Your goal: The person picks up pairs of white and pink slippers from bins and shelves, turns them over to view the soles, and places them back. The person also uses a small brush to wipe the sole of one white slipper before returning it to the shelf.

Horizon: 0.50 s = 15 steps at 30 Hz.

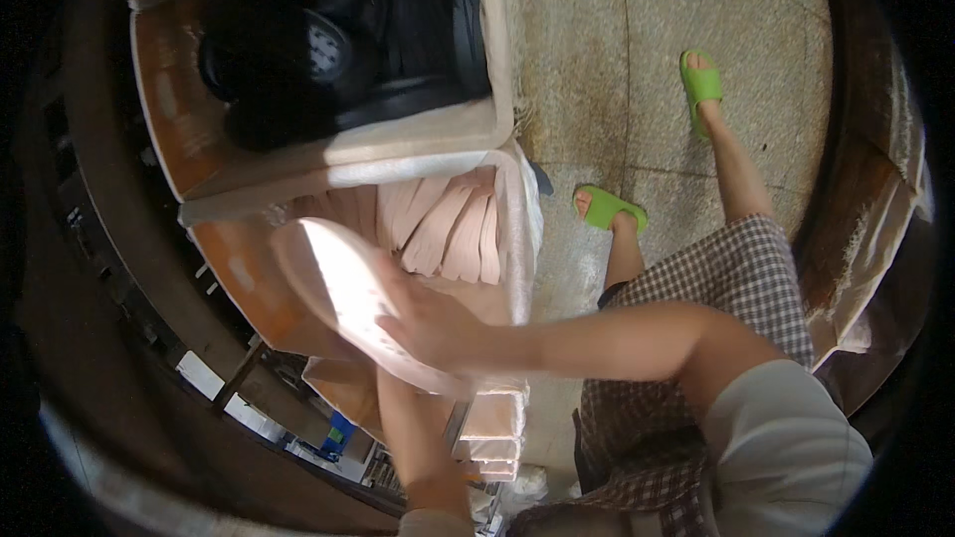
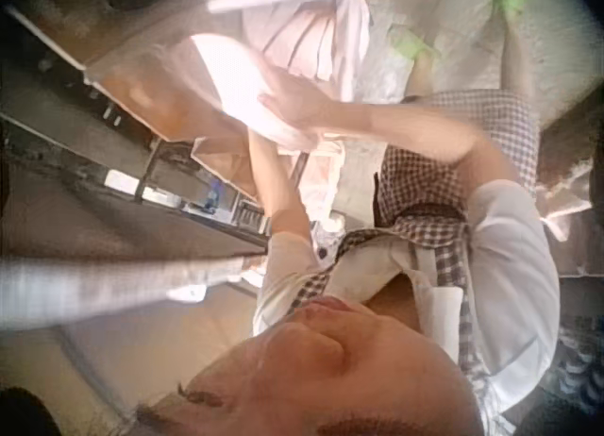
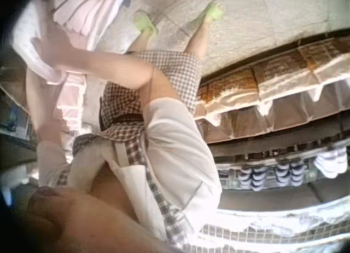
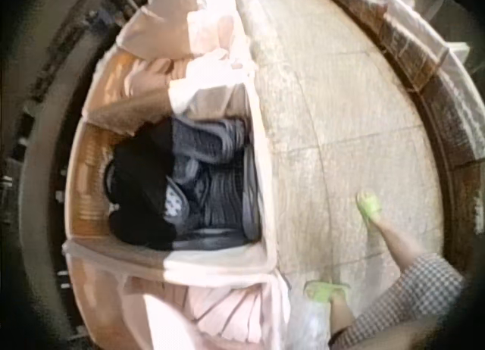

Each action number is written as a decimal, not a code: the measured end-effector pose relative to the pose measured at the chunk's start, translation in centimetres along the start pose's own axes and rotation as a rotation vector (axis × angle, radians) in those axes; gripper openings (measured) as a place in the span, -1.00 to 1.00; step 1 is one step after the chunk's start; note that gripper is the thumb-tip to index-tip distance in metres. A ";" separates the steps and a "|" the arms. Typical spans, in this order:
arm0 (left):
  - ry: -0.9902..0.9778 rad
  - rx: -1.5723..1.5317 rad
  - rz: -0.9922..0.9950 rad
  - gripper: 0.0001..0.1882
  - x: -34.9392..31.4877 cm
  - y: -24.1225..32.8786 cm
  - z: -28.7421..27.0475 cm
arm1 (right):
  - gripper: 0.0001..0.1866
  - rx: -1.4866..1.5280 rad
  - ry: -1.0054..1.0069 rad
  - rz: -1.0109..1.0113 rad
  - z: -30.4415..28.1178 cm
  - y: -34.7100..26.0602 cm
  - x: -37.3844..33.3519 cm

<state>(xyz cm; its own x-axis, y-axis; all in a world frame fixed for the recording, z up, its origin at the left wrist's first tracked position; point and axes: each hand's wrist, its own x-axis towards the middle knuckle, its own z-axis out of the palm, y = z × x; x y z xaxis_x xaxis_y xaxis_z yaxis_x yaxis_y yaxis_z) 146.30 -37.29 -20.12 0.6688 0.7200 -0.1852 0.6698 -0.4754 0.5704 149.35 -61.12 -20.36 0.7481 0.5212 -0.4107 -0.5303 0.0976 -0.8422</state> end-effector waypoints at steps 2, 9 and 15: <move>0.135 0.312 0.142 -0.43 6.2 -1.9 -3.6 | -0.32 -0.108 -0.154 -0.037 3.1 2.7 5.9; 0.341 0.703 0.453 -0.44 23.0 -8.2 -10.7 | -0.50 -0.858 0.340 -0.404 15.9 11.3 22.3; -0.215 0.935 0.722 -0.43 29.2 -18.7 0.6 | -0.72 -0.960 -0.496 -0.517 14.1 21.3 24.4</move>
<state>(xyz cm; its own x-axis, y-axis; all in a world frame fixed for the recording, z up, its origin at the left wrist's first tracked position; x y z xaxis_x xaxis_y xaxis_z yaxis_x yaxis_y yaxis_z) 153.48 -7.70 -36.61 0.9670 0.0791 -0.2424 0.0334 -0.9818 -0.1872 150.71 -34.31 -43.38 0.4375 0.8975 0.0554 0.4601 -0.1705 -0.8713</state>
